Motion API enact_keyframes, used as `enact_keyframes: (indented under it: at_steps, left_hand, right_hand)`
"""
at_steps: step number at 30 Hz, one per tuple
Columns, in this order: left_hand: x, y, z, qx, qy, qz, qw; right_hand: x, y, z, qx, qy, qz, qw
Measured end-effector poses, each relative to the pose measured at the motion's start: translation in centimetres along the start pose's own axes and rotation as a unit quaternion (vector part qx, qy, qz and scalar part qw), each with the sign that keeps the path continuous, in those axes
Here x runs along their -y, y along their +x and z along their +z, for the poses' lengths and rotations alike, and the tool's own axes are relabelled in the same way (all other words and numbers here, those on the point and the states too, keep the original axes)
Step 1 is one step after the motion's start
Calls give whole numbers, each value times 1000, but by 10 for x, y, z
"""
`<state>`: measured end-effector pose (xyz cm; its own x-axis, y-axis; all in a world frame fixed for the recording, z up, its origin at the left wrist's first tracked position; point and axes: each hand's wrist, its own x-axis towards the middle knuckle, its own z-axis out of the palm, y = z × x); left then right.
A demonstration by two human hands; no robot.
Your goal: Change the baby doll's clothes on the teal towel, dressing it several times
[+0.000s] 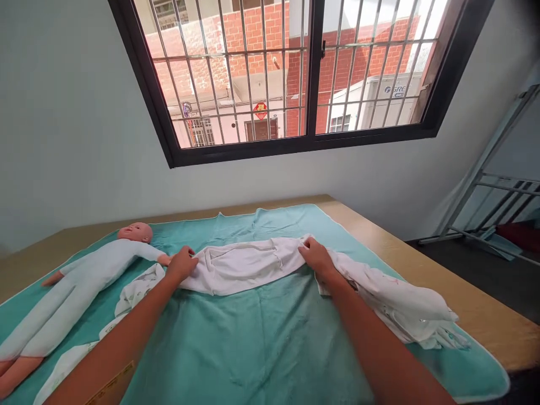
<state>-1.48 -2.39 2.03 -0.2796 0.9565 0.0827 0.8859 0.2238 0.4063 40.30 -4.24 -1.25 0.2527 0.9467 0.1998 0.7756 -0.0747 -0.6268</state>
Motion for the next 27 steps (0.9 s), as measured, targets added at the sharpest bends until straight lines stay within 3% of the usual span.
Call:
enact_keyframes:
  at_steps: [4,5,6,8,9,10,11,13,15,17,19,22,24,27]
  left_hand:
    - [-32,-28,-14,-31,-90,22,995]
    - [-42,-39,-17,-23,-119,52,991]
    - [-52,-51,-20,29,-191,108,975]
    - [-67,-73,-24,249,-252,246,902]
    - [-71,-80,-23,290,-260,271,880]
    - [-71,-84,-22,295,-256,284,876]
    - [-69,-84,-18,263,-240,279,892]
    - [-57,-77,-8,137,-177,254,941]
    - [-41,-62,3,50,-79,244,965]
    - [-26,-45,11,12,15,233,972]
    - [-16,-30,14,13,69,199,978]
    - [-8,-15,8,51,67,150,985]
    - [-8,-13,3,62,38,144,987]
    - [-19,-20,-1,34,-29,140,989]
  right_hand:
    - [16,-6,-4,-56,264,-10,963]
    - [25,-13,-6,-24,320,-42,946]
    - [36,-22,-9,34,368,-81,926]
    - [59,-41,-15,216,433,-147,863]
    - [68,-49,-17,284,454,-159,830]
    - [75,-54,-18,319,469,-159,808]
    - [78,-57,-17,318,485,-148,801]
    - [75,-53,-12,243,497,-101,827]
    - [61,-42,-1,126,442,-51,887]
    - [43,-30,9,5,296,-49,954]
    - [27,-21,16,-78,118,-73,987]
    - [12,-15,17,-79,-51,-68,993]
    - [10,-14,13,-42,-100,-50,993]
    - [15,-16,9,0,-150,-56,987]
